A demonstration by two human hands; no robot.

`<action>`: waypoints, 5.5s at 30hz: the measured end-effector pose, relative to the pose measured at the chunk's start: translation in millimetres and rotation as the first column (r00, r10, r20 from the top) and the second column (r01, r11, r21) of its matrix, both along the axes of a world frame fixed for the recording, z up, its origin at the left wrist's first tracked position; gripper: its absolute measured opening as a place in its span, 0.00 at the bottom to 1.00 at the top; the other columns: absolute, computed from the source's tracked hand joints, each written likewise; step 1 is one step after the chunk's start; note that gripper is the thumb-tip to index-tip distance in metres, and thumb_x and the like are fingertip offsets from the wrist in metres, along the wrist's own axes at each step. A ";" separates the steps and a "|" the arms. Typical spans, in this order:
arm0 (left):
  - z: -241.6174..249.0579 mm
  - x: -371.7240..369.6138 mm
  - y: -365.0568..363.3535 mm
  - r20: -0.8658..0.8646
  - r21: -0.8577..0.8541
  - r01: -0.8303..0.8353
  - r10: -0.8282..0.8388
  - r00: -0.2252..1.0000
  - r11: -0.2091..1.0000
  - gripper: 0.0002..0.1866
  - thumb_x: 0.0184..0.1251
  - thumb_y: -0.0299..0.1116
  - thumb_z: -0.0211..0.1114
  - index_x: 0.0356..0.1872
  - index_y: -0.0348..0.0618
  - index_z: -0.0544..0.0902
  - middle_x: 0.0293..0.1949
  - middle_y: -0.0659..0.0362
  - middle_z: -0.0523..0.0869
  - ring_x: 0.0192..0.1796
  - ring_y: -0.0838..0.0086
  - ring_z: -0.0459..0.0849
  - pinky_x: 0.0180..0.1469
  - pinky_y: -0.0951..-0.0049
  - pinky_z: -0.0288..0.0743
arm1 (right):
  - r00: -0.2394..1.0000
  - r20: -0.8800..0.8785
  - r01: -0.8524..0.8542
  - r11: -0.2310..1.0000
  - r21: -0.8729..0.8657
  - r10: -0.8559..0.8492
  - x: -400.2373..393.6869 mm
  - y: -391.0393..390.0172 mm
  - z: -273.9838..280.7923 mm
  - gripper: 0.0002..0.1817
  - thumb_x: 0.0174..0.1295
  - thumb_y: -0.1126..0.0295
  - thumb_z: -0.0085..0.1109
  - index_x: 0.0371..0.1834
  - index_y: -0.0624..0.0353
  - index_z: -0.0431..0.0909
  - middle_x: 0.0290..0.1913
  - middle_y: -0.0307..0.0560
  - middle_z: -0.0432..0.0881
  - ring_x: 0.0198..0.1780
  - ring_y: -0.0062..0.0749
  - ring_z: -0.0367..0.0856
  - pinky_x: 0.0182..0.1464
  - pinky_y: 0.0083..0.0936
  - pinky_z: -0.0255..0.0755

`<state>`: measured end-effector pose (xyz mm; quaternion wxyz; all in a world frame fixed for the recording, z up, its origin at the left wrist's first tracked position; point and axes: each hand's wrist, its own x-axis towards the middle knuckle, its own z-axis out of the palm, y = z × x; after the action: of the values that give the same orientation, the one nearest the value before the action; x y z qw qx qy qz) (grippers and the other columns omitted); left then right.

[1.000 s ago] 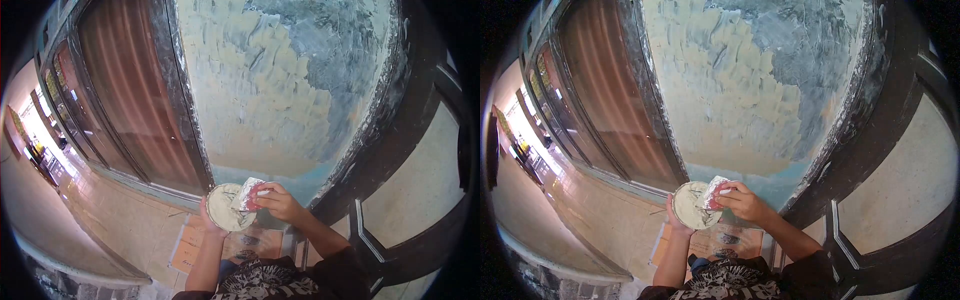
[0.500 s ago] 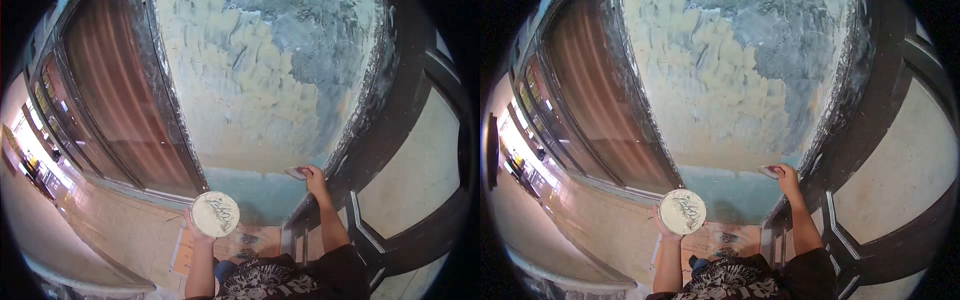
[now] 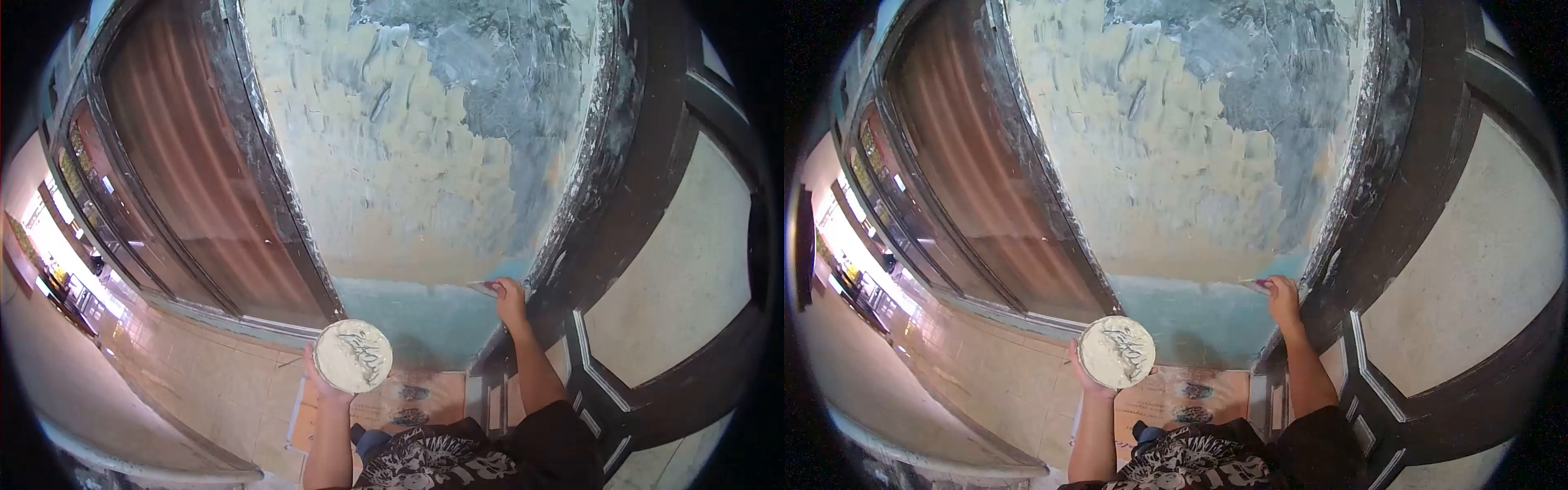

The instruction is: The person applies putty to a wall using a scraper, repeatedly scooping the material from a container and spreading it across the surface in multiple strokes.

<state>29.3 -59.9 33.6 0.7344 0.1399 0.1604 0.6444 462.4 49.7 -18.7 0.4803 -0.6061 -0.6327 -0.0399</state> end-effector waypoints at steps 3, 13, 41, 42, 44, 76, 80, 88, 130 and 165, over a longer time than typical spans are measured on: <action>2.3 1.9 -4.3 -0.001 -0.010 -0.012 0.012 1.000 1.000 0.43 0.75 0.69 0.41 0.72 0.41 0.72 0.70 0.48 0.77 0.69 0.50 0.76 0.71 0.46 0.71 | 0.999 0.031 0.014 1.000 -0.011 -0.013 -5.5 3.2 1.6 0.08 0.66 0.74 0.61 0.43 0.67 0.83 0.43 0.60 0.86 0.46 0.62 0.80 0.52 0.47 0.73; -0.9 -2.5 -11.5 0.020 -0.007 -0.027 0.027 0.999 1.000 0.41 0.76 0.68 0.39 0.72 0.42 0.72 0.70 0.47 0.76 0.69 0.49 0.76 0.71 0.44 0.70 | 0.999 -0.010 0.048 0.999 0.015 -0.048 -10.6 -3.3 -10.2 0.09 0.67 0.73 0.59 0.44 0.68 0.82 0.43 0.59 0.85 0.46 0.61 0.80 0.52 0.48 0.73; -15.5 9.0 -2.7 0.014 -0.060 -0.044 0.045 0.999 0.997 0.44 0.74 0.70 0.39 0.74 0.43 0.71 0.71 0.47 0.75 0.70 0.47 0.75 0.71 0.41 0.69 | 0.996 0.063 0.053 0.994 0.100 -0.060 -19.9 5.4 17.1 0.08 0.64 0.78 0.62 0.44 0.66 0.83 0.43 0.56 0.85 0.46 0.59 0.78 0.52 0.46 0.72; -14.4 10.5 -2.9 0.016 -0.061 -0.041 0.042 0.999 0.997 0.44 0.74 0.70 0.39 0.74 0.43 0.71 0.71 0.47 0.75 0.70 0.47 0.75 0.71 0.41 0.69 | 0.997 0.026 0.064 0.993 0.096 -0.067 -19.4 0.4 26.8 0.07 0.64 0.77 0.61 0.44 0.65 0.83 0.43 0.56 0.85 0.46 0.59 0.78 0.51 0.46 0.72; -12.2 11.6 -3.8 0.018 -0.001 0.012 -0.012 1.000 1.000 0.42 0.75 0.68 0.42 0.72 0.41 0.72 0.69 0.48 0.77 0.69 0.51 0.76 0.71 0.49 0.71 | 0.997 -0.009 0.071 0.993 0.092 -0.071 -17.9 -3.5 30.4 0.07 0.64 0.77 0.61 0.43 0.65 0.83 0.43 0.56 0.85 0.46 0.59 0.78 0.51 0.46 0.72; 49.7 56.2 27.3 0.074 0.010 0.082 -0.082 0.994 0.997 0.43 0.74 0.69 0.43 0.72 0.42 0.71 0.70 0.47 0.76 0.69 0.46 0.75 0.70 0.41 0.71 | 0.636 0.427 -0.741 0.663 0.106 0.643 -132.7 -92.9 165.5 0.19 0.42 0.82 0.68 0.40 0.54 0.84 0.46 0.42 0.84 0.54 0.47 0.81 0.59 0.38 0.78; 53.7 60.0 19.3 0.034 -0.014 0.073 -0.072 0.997 0.997 0.43 0.73 0.69 0.43 0.73 0.42 0.70 0.71 0.46 0.75 0.69 0.46 0.75 0.69 0.39 0.71 | 0.643 0.420 -0.738 0.664 0.117 0.640 -137.8 -94.0 161.1 0.18 0.42 0.83 0.69 0.39 0.55 0.84 0.45 0.42 0.84 0.53 0.47 0.81 0.57 0.37 0.79; 47.1 62.2 13.4 0.155 0.077 0.192 -0.202 0.967 0.978 0.44 0.73 0.70 0.42 0.74 0.44 0.69 0.71 0.47 0.74 0.70 0.45 0.74 0.67 0.31 0.70 | 0.692 0.360 -0.713 0.672 0.203 0.626 -142.2 -95.2 155.9 0.21 0.39 0.85 0.66 0.41 0.60 0.84 0.43 0.45 0.86 0.49 0.51 0.82 0.52 0.37 0.80; 2.2 43.5 5.8 0.108 0.045 0.087 -0.091 0.990 0.995 0.42 0.75 0.69 0.40 0.73 0.44 0.71 0.70 0.48 0.76 0.71 0.49 0.74 0.72 0.45 0.69 | 0.996 -0.037 0.086 0.996 0.022 -0.085 10.0 -7.8 13.2 0.08 0.65 0.80 0.59 0.46 0.65 0.83 0.45 0.56 0.85 0.48 0.58 0.79 0.52 0.47 0.73; 74.4 52.3 3.0 0.512 0.211 0.339 -0.399 0.761 0.917 0.50 0.67 0.75 0.40 0.76 0.44 0.66 0.73 0.44 0.71 0.70 0.38 0.73 0.64 0.19 0.67 | 0.940 0.020 -0.332 0.907 0.260 0.339 -75.6 -84.0 160.0 0.14 0.53 0.84 0.66 0.44 0.65 0.84 0.42 0.52 0.87 0.46 0.47 0.85 0.51 0.34 0.80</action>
<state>81.6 -57.0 108.0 0.8532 0.0181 -0.1202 0.5072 386.8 -34.3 141.3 0.5632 -0.4207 -0.7105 -0.0312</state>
